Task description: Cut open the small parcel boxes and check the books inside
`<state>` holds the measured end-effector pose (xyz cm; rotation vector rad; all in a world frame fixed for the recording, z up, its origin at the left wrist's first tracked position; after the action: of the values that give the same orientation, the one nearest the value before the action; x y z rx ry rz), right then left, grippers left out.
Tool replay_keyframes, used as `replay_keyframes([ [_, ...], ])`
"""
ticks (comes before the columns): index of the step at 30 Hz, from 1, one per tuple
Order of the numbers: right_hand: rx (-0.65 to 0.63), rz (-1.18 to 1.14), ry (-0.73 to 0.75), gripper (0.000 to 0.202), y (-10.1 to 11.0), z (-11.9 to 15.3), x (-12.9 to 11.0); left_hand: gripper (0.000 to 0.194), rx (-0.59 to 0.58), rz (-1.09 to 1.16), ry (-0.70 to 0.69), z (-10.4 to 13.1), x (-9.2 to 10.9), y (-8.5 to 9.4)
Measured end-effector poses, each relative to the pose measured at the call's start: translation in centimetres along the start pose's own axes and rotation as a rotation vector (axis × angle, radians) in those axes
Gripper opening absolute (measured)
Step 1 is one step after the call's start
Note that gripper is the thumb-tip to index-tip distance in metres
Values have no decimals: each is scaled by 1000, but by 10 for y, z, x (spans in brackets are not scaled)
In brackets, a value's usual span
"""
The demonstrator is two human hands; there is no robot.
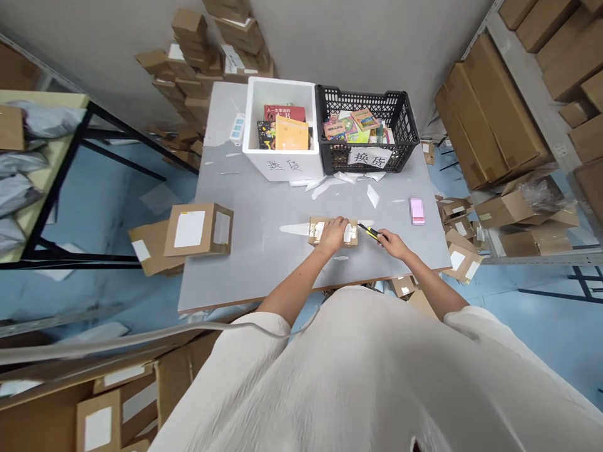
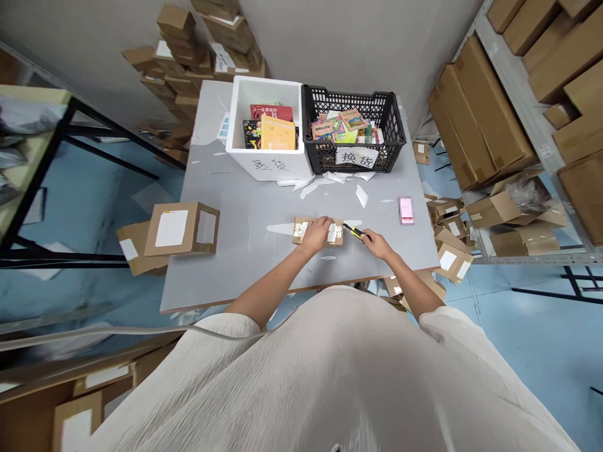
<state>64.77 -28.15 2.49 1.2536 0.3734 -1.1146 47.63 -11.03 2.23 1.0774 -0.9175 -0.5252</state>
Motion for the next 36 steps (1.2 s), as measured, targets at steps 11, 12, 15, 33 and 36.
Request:
replay_keyframes([
  [11,-5,441,214,43,-5,8,-32,67,73,1,37,5,4,-1],
  [12,-10,460,220,43,-7,7,-32,68,77,4,37,6,4,-1],
  [15,-22,498,207,43,-12,5,-27,67,79,7,30,7,4,0],
  [33,76,533,157,47,-20,1,-14,77,115,-9,42,15,6,-9],
  [36,100,541,167,46,-18,3,-11,79,118,-17,41,20,8,-12],
])
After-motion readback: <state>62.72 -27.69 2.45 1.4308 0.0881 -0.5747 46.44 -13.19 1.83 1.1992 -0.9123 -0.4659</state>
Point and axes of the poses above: each hand's wrist, its own z-axis away from the middle knuckle, its own y-axis out of the back of the hand, x = y × z, the point moved 9 cm from there along -z, towards the middle knuckle
